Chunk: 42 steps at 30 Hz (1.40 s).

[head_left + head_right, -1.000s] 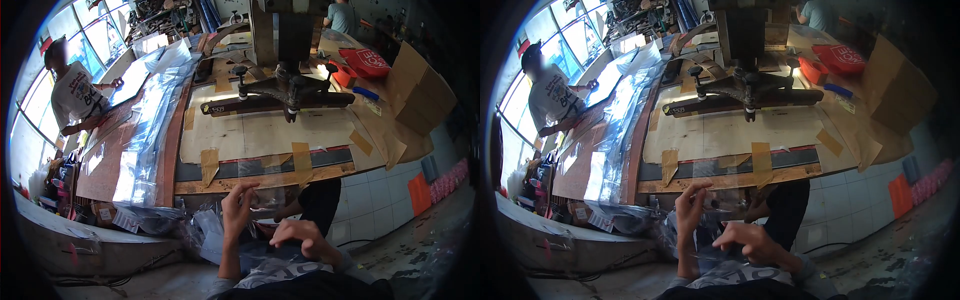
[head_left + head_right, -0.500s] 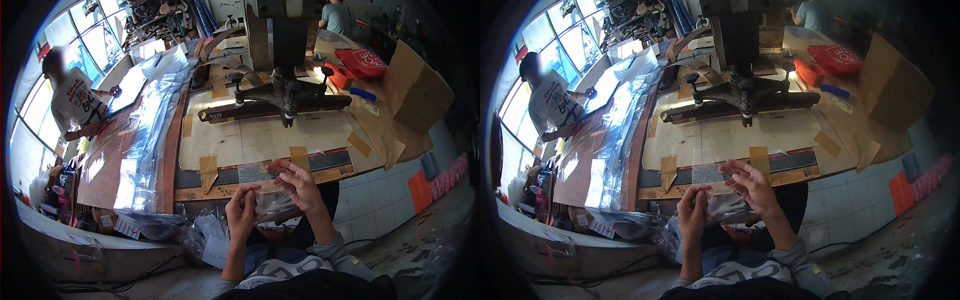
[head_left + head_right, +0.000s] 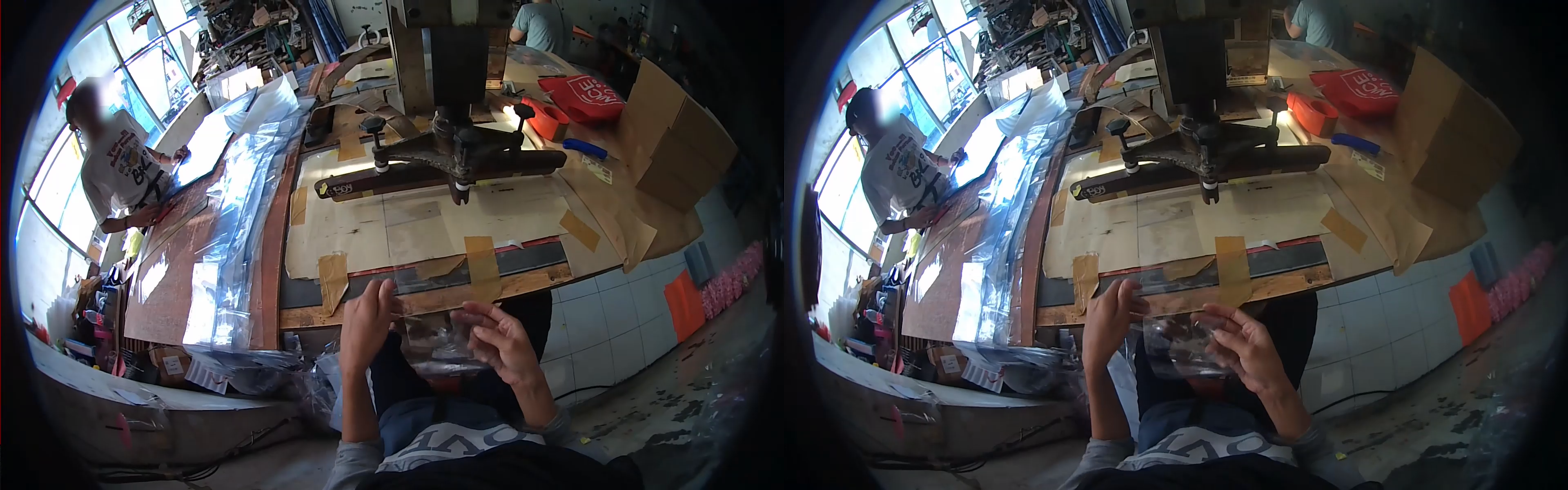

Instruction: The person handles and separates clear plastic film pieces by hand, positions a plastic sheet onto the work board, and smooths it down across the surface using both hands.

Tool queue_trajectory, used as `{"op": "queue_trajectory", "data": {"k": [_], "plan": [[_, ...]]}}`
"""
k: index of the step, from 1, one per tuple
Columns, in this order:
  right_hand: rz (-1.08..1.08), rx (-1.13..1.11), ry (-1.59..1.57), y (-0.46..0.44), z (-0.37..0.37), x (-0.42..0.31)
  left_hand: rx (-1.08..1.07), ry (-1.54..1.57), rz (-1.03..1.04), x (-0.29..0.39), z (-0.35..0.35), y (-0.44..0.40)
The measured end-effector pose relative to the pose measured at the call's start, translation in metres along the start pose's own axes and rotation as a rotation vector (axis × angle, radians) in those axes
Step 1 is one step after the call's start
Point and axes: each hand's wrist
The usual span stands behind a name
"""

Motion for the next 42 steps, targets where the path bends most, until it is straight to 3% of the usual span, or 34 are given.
{"op": "queue_trajectory", "data": {"k": [2, 4, 7, 9, 12, 13, 16, 19, 25, 34, 42], "plan": [[0.019, -0.090, 0.060, 0.020, -0.009, 0.007, 0.081, 0.181, -0.001, -0.013, 0.017, 0.022], [0.141, -0.294, 0.234, 0.036, -0.023, 0.009, 0.047, 0.245, -0.021, -0.022, 0.026, 0.036], [0.304, -0.627, 0.564, 0.042, -0.030, 0.002, -0.056, 0.614, -0.094, -0.025, 0.033, 0.040], [0.466, -0.821, 0.748, 0.037, -0.037, -0.001, 0.019, 0.770, -0.031, -0.018, 0.045, 0.036], [-0.146, -0.845, 0.971, 0.015, -0.038, -0.005, -0.084, 0.831, 0.004, 0.004, 0.033, 0.033], [-0.201, -0.714, 0.965, 0.009, -0.030, -0.017, -0.090, 0.772, 0.068, 0.009, 0.032, 0.033], [-0.440, -0.411, 0.456, -0.008, -0.017, -0.026, -0.118, 0.669, 0.210, 0.024, 0.030, 0.030], [-0.447, -0.185, 0.347, -0.009, 0.005, -0.045, -0.171, 0.706, 0.237, 0.036, 0.033, 0.028], [-0.646, -0.038, 0.529, -0.016, 0.019, -0.048, -0.215, 0.697, 0.199, 0.043, 0.027, 0.026], [-0.641, 0.054, 0.639, -0.018, 0.014, -0.038, -0.071, 0.837, 0.172, 0.029, 0.034, 0.010], [-0.682, 0.154, 0.600, -0.027, 0.003, -0.029, -0.016, 0.659, 0.148, 0.021, 0.041, 0.011]]}}
Point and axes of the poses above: each hand's wrist, its own y-axis away from the middle knuckle, its own z-axis out of the palm, x = y × z, and after that the axes turned 1 degree about -y, right-handed
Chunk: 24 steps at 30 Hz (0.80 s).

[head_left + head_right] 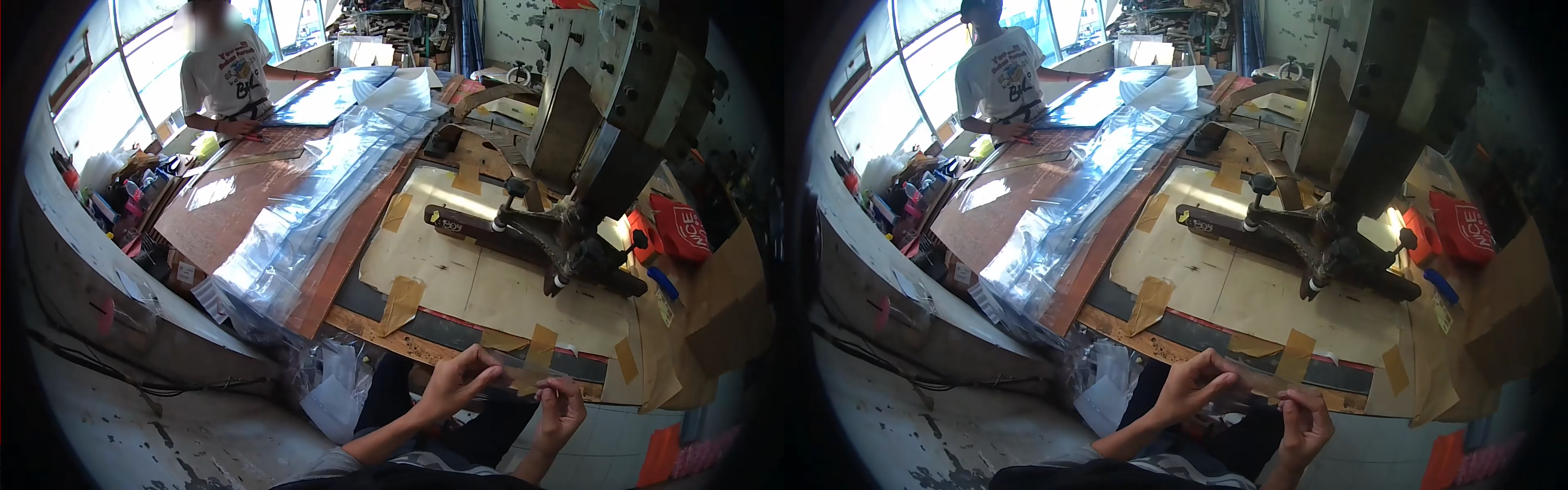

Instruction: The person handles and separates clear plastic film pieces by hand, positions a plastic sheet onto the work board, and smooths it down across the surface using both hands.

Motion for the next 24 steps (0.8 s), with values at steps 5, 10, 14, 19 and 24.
{"op": "queue_trajectory", "data": {"k": [5, 10, 14, 19, 24], "plan": [[0.023, -0.012, -0.024, -0.002, 0.003, 0.004, 0.044, 0.017, -0.049, 0.002, -0.005, 0.005], [0.033, 0.017, -0.030, -0.003, 0.002, 0.010, 0.077, 0.052, -0.014, -0.003, -0.006, 0.005], [0.036, 0.040, -0.025, -0.003, -0.001, 0.013, 0.083, 0.163, -0.035, -0.007, -0.002, 0.002], [0.022, 0.000, -0.032, -0.001, -0.009, 0.017, 0.080, 0.130, 0.040, -0.009, 0.001, 0.000], [-0.050, 0.211, 0.055, -0.006, 0.001, 0.010, 0.125, 0.115, 0.016, -0.012, 0.002, 0.002]]}}
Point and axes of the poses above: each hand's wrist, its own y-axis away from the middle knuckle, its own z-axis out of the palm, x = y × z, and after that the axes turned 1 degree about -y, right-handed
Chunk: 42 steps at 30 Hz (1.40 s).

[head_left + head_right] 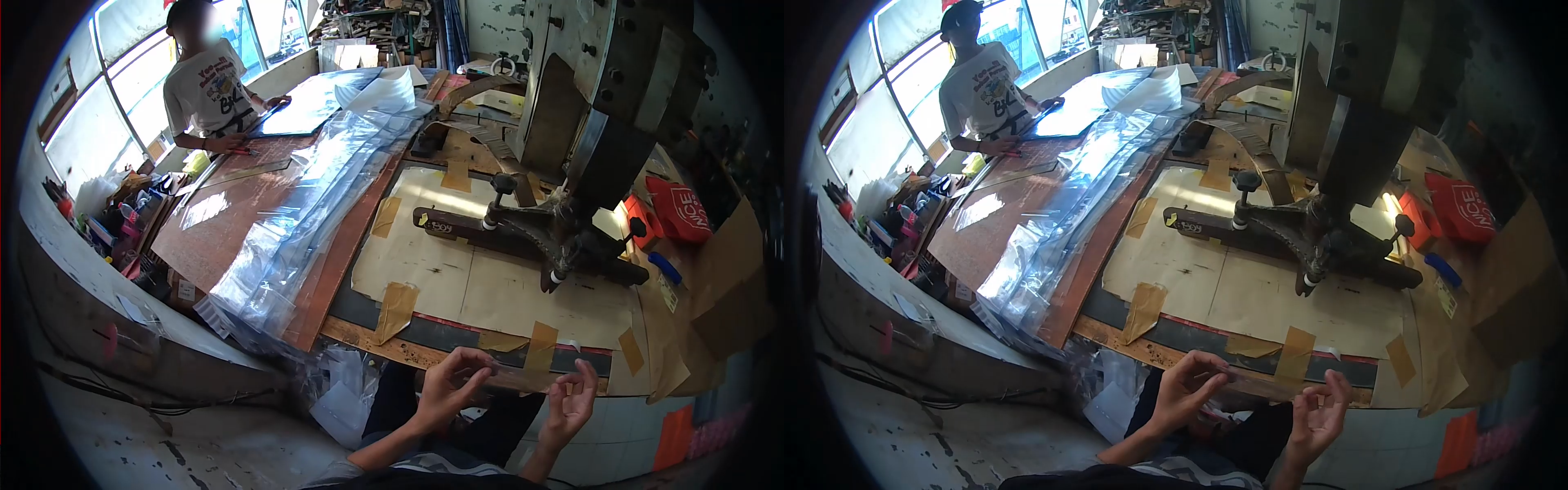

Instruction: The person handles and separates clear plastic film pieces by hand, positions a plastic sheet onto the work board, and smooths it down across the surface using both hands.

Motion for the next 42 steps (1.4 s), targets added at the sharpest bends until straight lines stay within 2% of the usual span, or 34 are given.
{"op": "queue_trajectory", "data": {"k": [1, 7, 13, 18, 25, 28, 31, 37, 42], "plan": [[-0.026, 0.015, 0.014, -0.001, -0.002, 0.001, 0.008, 0.000, 0.004, -0.001, -0.001, 0.001], [0.020, -0.254, -0.024, 0.004, -0.011, 0.006, -0.039, -0.021, 0.012, 0.000, 0.002, 0.003], [0.084, -0.163, -0.096, 0.002, -0.002, 0.001, -0.002, 0.028, 0.016, 0.012, 0.007, 0.000], [0.089, -0.072, -0.210, -0.020, 0.016, -0.020, -0.091, 0.105, 0.150, 0.020, 0.012, -0.021], [0.154, 0.007, -0.387, -0.029, 0.023, -0.032, -0.162, -0.027, 0.228, 0.036, 0.022, -0.020], [0.160, -0.007, -0.405, -0.029, 0.021, -0.033, -0.143, -0.007, 0.206, 0.037, 0.025, -0.018], [0.162, -0.028, -0.425, -0.027, 0.020, -0.032, -0.095, 0.143, 0.222, 0.033, 0.028, -0.016], [0.078, -0.017, -0.464, -0.022, 0.025, -0.029, 0.079, 0.065, 0.193, 0.031, 0.026, -0.018], [0.009, -0.005, -0.322, -0.018, 0.028, -0.029, 0.091, 0.015, 0.182, 0.033, 0.023, -0.017]]}}
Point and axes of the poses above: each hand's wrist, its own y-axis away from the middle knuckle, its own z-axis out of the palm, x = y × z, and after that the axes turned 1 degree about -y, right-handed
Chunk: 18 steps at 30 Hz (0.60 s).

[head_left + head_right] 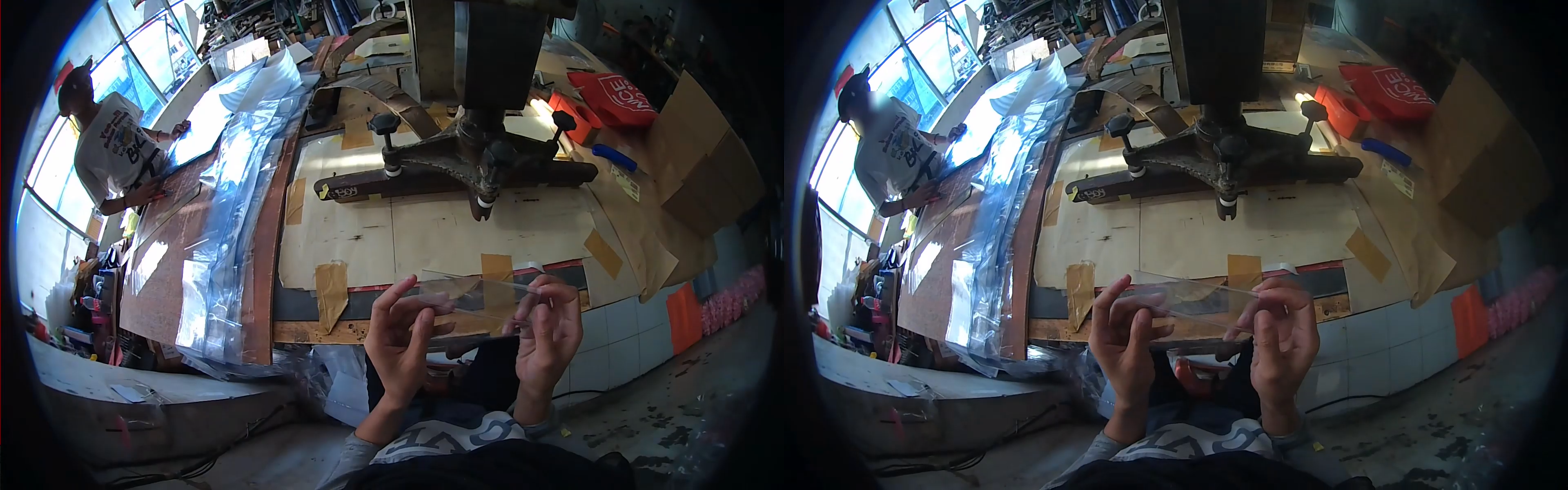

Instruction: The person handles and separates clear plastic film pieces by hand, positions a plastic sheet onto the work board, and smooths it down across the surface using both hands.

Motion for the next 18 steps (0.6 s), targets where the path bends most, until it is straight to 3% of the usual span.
{"op": "queue_trajectory", "data": {"k": [5, 14, 18], "plan": [[-0.098, -0.088, 0.009, 0.000, -0.011, 0.005, -0.022, -0.032, -0.005, -0.002, -0.002, 0.000], [-0.332, -0.102, 0.347, -0.002, -0.012, 0.001, -0.045, 0.024, 0.065, -0.007, -0.001, -0.001], [-0.282, -0.070, 0.241, 0.001, -0.013, 0.003, -0.052, 0.024, 0.118, -0.010, -0.001, 0.001]]}}
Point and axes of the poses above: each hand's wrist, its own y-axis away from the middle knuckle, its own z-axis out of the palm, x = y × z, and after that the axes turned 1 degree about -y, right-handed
